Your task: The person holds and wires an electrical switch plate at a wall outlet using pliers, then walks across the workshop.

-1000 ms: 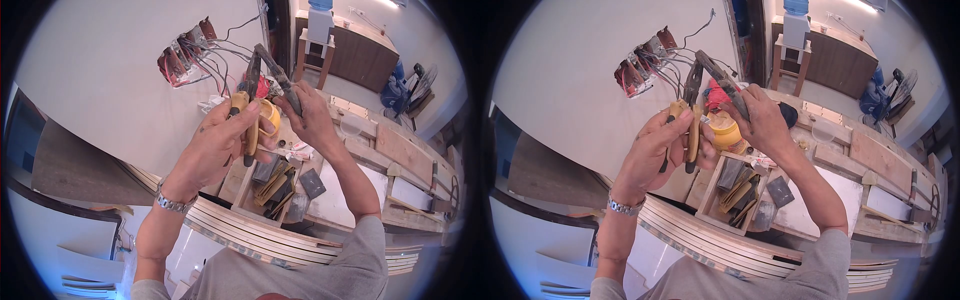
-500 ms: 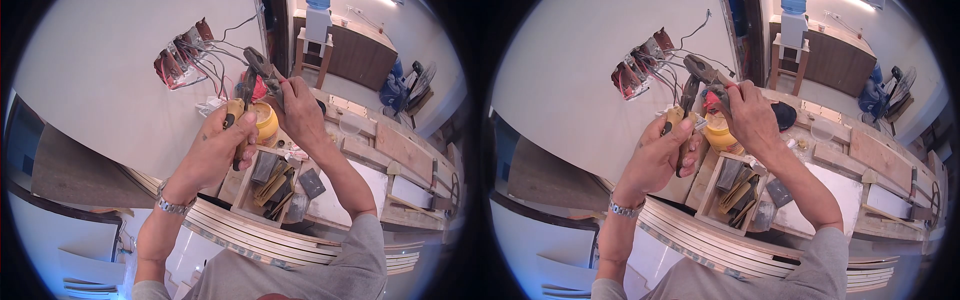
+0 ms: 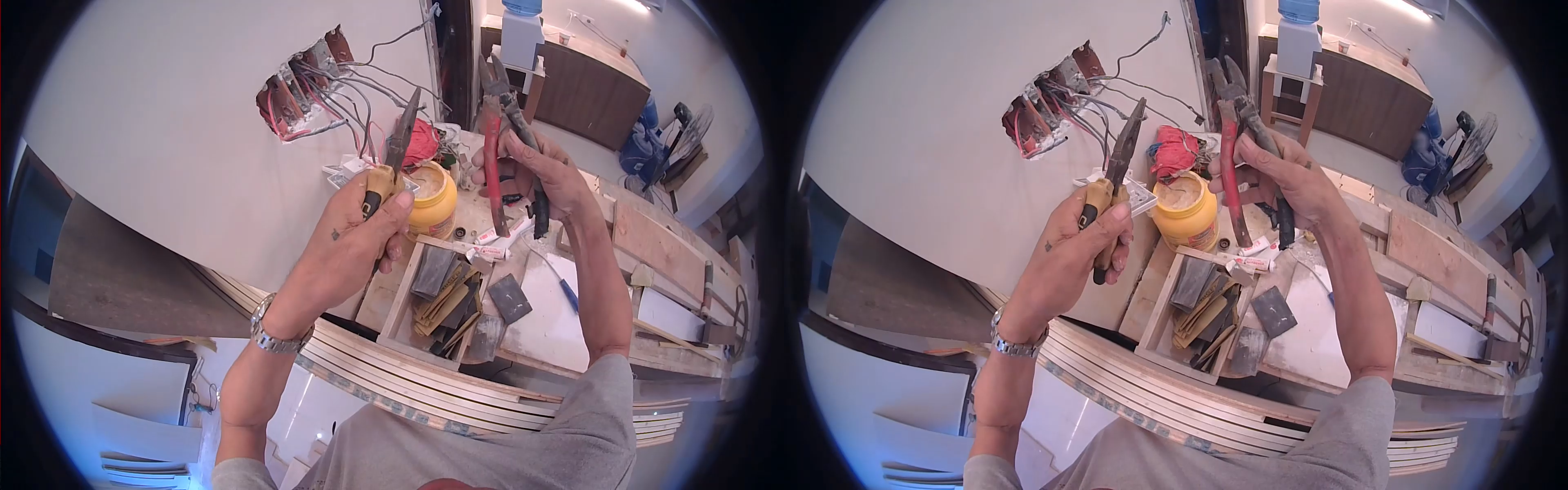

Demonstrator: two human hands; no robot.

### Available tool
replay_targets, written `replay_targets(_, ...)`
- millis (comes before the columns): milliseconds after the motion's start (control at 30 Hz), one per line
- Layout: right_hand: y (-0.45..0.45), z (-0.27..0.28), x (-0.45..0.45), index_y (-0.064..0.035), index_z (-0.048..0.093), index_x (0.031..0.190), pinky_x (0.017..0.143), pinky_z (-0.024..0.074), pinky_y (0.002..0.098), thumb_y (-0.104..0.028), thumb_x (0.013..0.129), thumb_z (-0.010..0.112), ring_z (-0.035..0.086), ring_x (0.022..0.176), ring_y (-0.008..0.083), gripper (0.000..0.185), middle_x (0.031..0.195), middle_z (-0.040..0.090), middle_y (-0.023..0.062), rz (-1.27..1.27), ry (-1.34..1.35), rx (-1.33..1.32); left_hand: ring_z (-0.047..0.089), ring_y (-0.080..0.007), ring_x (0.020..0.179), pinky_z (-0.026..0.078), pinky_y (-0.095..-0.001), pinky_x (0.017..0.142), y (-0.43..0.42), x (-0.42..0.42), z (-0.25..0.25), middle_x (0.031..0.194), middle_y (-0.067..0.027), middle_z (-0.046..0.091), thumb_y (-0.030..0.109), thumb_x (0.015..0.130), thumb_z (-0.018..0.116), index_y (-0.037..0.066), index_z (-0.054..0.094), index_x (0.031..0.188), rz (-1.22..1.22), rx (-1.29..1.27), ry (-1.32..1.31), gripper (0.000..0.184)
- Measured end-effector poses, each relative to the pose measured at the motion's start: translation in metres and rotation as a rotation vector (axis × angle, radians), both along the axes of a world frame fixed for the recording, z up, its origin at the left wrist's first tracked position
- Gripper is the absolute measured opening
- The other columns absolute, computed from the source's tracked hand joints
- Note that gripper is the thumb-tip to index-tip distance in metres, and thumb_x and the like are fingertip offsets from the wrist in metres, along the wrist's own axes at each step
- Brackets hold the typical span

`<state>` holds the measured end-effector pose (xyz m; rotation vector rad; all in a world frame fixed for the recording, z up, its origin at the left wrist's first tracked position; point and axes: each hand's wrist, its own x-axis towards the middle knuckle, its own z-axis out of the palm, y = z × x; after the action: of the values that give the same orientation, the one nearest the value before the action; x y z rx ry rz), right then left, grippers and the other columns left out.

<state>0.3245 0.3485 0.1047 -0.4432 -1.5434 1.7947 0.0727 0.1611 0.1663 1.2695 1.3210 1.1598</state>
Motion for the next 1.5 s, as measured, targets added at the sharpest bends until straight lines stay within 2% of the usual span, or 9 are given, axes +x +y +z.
replay_targets(167, -0.005, -0.003, 0.000, -0.0021, 0.053, 0.144, 0.090, 0.0670, 0.0452, -0.039, 0.110, 0.063, 0.077, 0.112, 0.0286, 0.050, 0.127, 0.071, 0.0193, 0.049, -0.011, -0.081, 0.059, -0.0097, 0.071, 0.049, -0.0280, 0.058, 0.002, -0.004, -0.008, 0.091, -0.0015, 0.061, 0.037, 0.110, 0.065, 0.007, 0.055, 0.113, -0.018, -0.040, 0.007, 0.032)
replay_targets(333, -0.015, 0.000, -0.006, -0.0004, 0.047, 0.155, 0.098, 0.0598, 0.0401, -0.040, 0.099, 0.078, 0.071, 0.116, 0.0239, 0.075, 0.135, 0.067, 0.0155, 0.006, -0.203, 0.258, 0.060, -0.0139, 0.073, 0.047, -0.0293, 0.057, 0.001, -0.001, 0.000, 0.094, -0.0052, 0.061, 0.034, 0.111, 0.063, 0.006, 0.055, 0.116, -0.044, -0.094, -0.281, 0.029)
replay_targets(467, -0.031, 0.001, -0.018, -0.0019, 0.055, 0.151, 0.104, 0.0530, 0.0388, -0.034, 0.100, 0.078, 0.066, 0.122, 0.0228, 0.065, 0.137, 0.066, 0.0121, -0.086, -0.254, 0.239, 0.059, -0.0159, 0.071, 0.045, -0.0297, 0.055, 0.001, -0.002, 0.012, 0.095, -0.0076, 0.062, 0.029, 0.115, 0.055, 0.005, 0.055, 0.118, -0.107, -0.094, -0.470, 0.025)
replay_targets(533, -0.032, -0.006, -0.025, -0.0039, 0.063, 0.141, 0.104, 0.0498, 0.0405, -0.032, 0.105, 0.072, 0.062, 0.117, 0.0254, 0.046, 0.125, 0.061, 0.0147, -0.326, -0.270, 0.798, 0.059, -0.0157, 0.071, 0.044, -0.0298, 0.054, 0.001, -0.003, 0.014, 0.095, -0.0080, 0.062, 0.029, 0.116, 0.052, 0.004, 0.056, 0.118, -0.115, -0.101, -0.495, 0.025)
replay_targets(567, -0.034, -0.006, -0.026, -0.0019, 0.062, 0.141, 0.110, 0.0453, 0.0442, -0.030, 0.107, 0.069, 0.058, 0.125, 0.0322, 0.045, 0.133, 0.056, 0.0192, -0.333, -0.279, 0.855, 0.059, -0.0156, 0.070, 0.044, -0.0298, 0.053, 0.001, -0.003, 0.015, 0.095, -0.0085, 0.062, 0.029, 0.116, 0.051, 0.004, 0.056, 0.118, -0.128, -0.092, -0.503, 0.025)
replay_targets(667, -0.034, -0.008, -0.029, -0.0011, 0.062, 0.139, 0.108, 0.0462, 0.0448, -0.031, 0.106, 0.071, 0.058, 0.124, 0.0348, 0.045, 0.135, 0.056, 0.0196, -0.404, -0.287, 1.013, 0.058, -0.0152, 0.069, 0.044, -0.0299, 0.052, 0.000, -0.004, 0.016, 0.096, -0.0092, 0.062, 0.029, 0.116, 0.051, 0.003, 0.056, 0.118, -0.136, -0.091, -0.511, 0.026)
replay_targets(1000, -0.038, 0.001, -0.031, -0.0013, 0.064, 0.137, 0.104, 0.0492, 0.0415, -0.034, 0.106, 0.072, 0.062, 0.118, 0.0314, 0.046, 0.128, 0.060, 0.0175, -0.345, -0.341, 0.941, 0.056, -0.0139, 0.070, 0.042, -0.0274, 0.051, 0.002, -0.009, 0.013, 0.099, -0.0100, 0.060, 0.030, 0.117, 0.047, 0.002, 0.054, 0.118, -0.224, -0.115, -0.592, 0.029)
replay_targets(1067, -0.037, -0.001, -0.032, -0.0002, 0.065, 0.135, 0.099, 0.0499, 0.0413, -0.037, 0.106, 0.071, 0.063, 0.112, 0.0283, 0.047, 0.121, 0.063, 0.0163, -0.211, -0.215, 0.669, 0.056, -0.0139, 0.070, 0.042, -0.0274, 0.051, 0.002, -0.008, 0.013, 0.100, -0.0101, 0.060, 0.030, 0.117, 0.047, 0.001, 0.054, 0.118, -0.214, -0.121, -0.593, 0.029)
replay_targets(1500, -0.031, -0.002, -0.024, 0.0007, 0.065, 0.127, 0.088, 0.0492, 0.0411, -0.039, 0.106, 0.071, 0.060, 0.099, 0.0267, 0.045, 0.105, 0.059, 0.0148, -0.295, -0.367, 0.939, 0.057, -0.0148, 0.070, 0.042, -0.0292, 0.052, 0.001, -0.001, 0.016, 0.095, -0.0086, 0.062, 0.030, 0.116, 0.053, 0.004, 0.054, 0.115, -0.130, -0.127, -0.516, 0.026)
